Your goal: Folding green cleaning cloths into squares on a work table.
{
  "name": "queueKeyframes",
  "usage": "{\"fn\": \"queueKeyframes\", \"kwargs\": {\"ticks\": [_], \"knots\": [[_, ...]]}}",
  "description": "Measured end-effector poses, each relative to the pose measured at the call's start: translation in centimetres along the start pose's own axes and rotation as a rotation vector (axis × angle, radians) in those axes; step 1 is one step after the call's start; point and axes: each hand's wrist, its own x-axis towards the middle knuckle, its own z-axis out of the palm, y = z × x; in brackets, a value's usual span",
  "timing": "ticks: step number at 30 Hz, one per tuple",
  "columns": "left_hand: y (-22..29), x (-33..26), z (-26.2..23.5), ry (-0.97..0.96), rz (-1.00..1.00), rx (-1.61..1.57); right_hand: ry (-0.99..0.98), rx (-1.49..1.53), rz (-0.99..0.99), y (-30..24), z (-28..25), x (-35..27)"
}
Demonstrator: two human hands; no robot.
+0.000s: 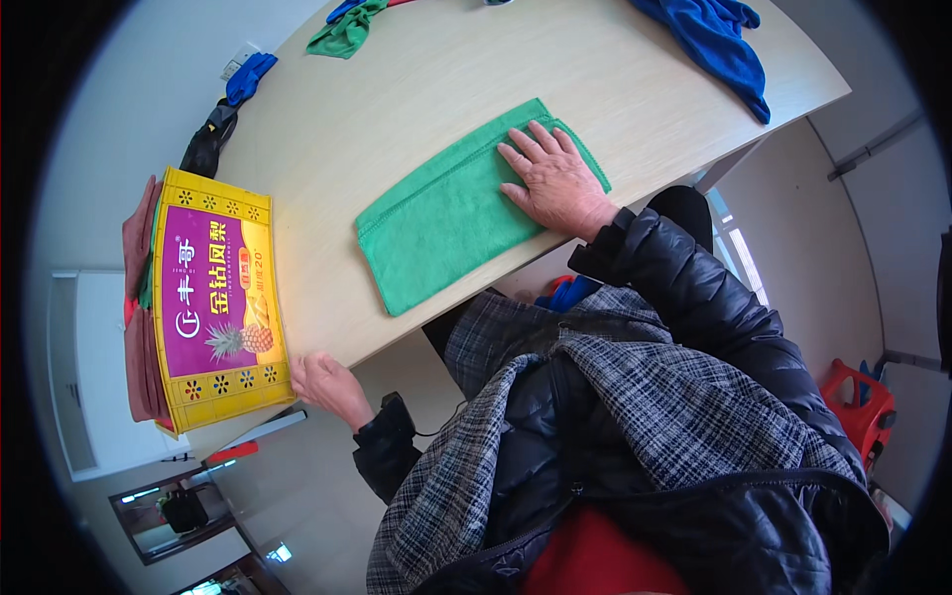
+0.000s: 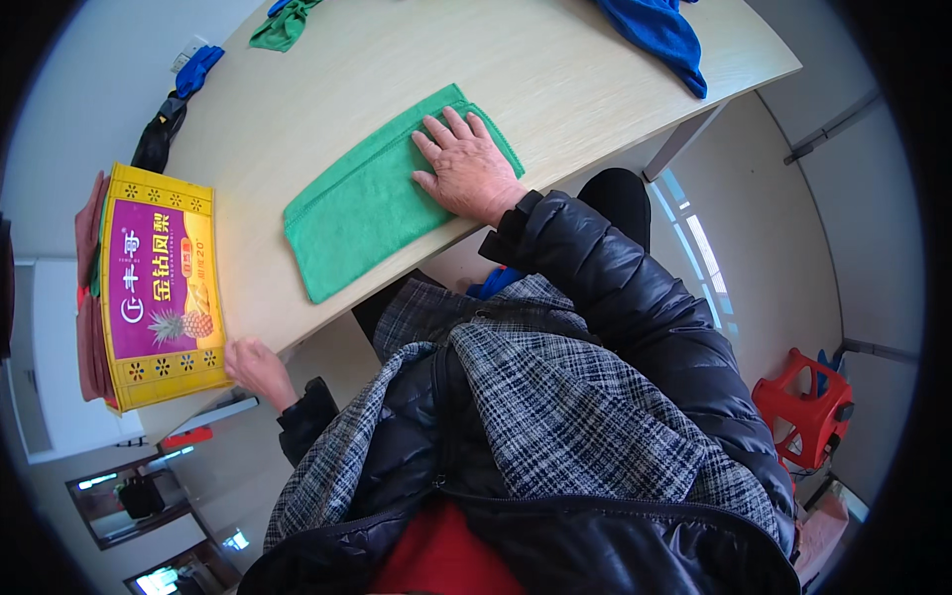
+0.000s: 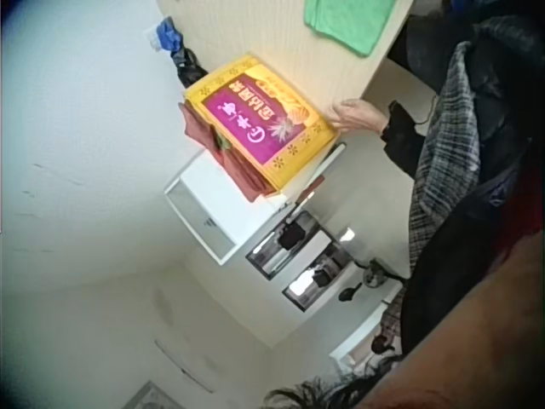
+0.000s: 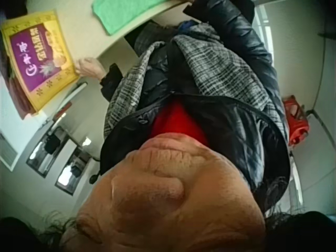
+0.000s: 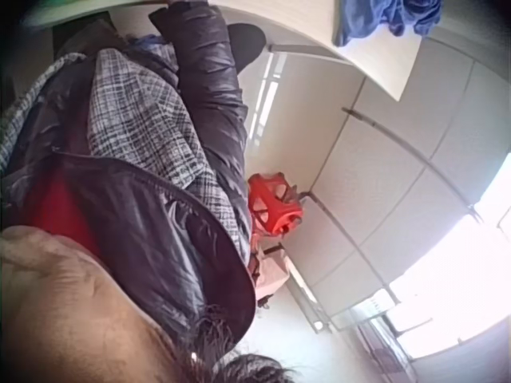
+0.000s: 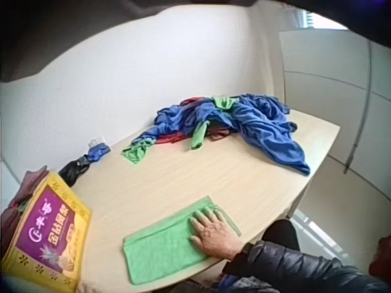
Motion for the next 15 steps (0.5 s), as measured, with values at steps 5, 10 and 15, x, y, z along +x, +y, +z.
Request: {"fn": "queueKeyframes", "kwargs": {"ticks": [5,10,15], "knots": [[4.0,1.9,2.5,-0.192,-0.079,-0.487,0.000,0.023,-0.016,-0.7,0.2,0.6],[10.0,5.9,5.8,-0.491,-0.229,-0.285,-0.042,0.080,-0.110,-4.6,-1.5,0.0],[12.4,7.5,5.6,-0.584,-0.360,-0.445,-0.106,0.134,-0.266,-7.4,-1.9,-2.9]]}}
